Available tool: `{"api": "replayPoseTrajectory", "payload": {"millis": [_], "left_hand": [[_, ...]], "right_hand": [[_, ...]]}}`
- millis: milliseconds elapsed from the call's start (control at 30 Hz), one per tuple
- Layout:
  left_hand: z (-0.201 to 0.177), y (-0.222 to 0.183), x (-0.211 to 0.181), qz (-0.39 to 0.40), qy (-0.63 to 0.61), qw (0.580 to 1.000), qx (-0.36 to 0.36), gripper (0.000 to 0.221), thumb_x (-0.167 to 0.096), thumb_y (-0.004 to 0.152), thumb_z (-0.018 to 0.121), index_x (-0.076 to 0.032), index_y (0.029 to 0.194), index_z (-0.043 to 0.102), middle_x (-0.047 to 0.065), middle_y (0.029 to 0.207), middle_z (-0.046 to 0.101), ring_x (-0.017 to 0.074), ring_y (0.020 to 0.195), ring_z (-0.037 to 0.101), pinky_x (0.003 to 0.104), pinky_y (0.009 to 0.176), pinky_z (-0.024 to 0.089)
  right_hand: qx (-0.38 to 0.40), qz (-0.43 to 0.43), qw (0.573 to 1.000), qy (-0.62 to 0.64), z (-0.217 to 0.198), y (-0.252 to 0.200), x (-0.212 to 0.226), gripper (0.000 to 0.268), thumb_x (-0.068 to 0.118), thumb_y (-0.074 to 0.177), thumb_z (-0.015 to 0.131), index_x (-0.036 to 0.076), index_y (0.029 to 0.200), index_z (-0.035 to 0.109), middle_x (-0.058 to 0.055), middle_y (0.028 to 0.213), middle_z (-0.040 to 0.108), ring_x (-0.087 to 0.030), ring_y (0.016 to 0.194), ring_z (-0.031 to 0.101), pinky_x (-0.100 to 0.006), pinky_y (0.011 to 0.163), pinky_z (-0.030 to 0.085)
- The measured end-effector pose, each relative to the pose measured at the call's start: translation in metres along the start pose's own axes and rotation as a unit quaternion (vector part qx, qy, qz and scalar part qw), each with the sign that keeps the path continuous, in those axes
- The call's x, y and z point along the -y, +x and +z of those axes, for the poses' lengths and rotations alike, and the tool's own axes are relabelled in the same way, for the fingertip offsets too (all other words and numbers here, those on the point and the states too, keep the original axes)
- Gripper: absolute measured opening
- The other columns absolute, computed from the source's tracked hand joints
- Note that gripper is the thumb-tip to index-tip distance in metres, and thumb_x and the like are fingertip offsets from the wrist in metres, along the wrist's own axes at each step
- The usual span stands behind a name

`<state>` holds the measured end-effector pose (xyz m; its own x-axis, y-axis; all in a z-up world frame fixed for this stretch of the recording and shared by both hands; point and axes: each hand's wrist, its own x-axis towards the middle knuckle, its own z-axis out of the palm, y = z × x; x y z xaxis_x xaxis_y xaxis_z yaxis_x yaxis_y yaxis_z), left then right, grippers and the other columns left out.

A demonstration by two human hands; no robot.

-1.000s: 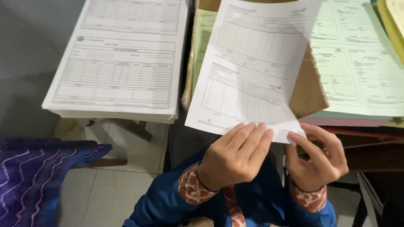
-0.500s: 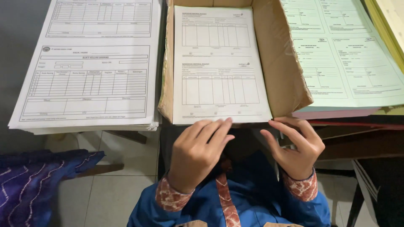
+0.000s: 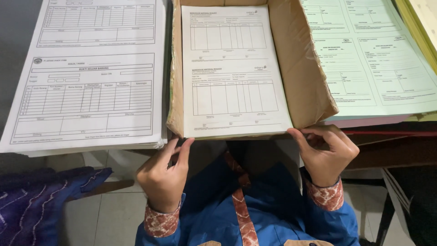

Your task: Sorting and reviewing printed forms and documents.

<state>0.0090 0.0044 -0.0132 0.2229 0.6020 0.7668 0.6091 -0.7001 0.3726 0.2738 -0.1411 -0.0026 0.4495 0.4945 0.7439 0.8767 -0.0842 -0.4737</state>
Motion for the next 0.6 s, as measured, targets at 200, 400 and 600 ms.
{"api": "replayPoseTrajectory", "payload": {"millis": [200, 400, 600], "left_hand": [[0.002, 0.002, 0.002, -0.005, -0.022, 1.0, 0.001, 0.022, -0.013, 0.082, 0.098, -0.002, 0.09, 0.08, 0.008, 0.076, 0.077, 0.0176, 0.065, 0.073, 0.031, 0.061, 0.057], [0.003, -0.003, 0.005, -0.005, 0.001, 1.0, -0.002, 0.022, -0.017, 0.083, 0.098, -0.006, 0.092, 0.08, 0.004, 0.074, 0.074, 0.0177, 0.062, 0.068, 0.033, 0.061, 0.053], [-0.005, 0.005, -0.008, 0.034, -0.012, 0.999, -0.039, 0.024, -0.015, 0.084, 0.098, -0.002, 0.094, 0.08, 0.003, 0.069, 0.074, 0.0123, 0.059, 0.069, 0.029, 0.061, 0.055]], "right_hand": [[-0.007, 0.007, 1.0, -0.003, 0.003, -0.002, -0.006, 0.035, 0.019, 0.081, 0.099, -0.005, 0.085, 0.074, -0.012, 0.073, 0.066, -0.02, 0.064, 0.059, -0.032, 0.066, 0.048], [0.002, -0.008, 1.0, -0.007, 0.004, -0.004, -0.009, 0.037, 0.021, 0.079, 0.099, -0.005, 0.085, 0.073, -0.012, 0.075, 0.067, -0.021, 0.063, 0.058, -0.032, 0.065, 0.048], [-0.015, -0.006, 1.0, -0.001, -0.02, 0.0, -0.001, 0.034, 0.022, 0.086, 0.092, -0.008, 0.09, 0.075, -0.013, 0.068, 0.061, -0.02, 0.059, 0.053, -0.031, 0.062, 0.042]]}}
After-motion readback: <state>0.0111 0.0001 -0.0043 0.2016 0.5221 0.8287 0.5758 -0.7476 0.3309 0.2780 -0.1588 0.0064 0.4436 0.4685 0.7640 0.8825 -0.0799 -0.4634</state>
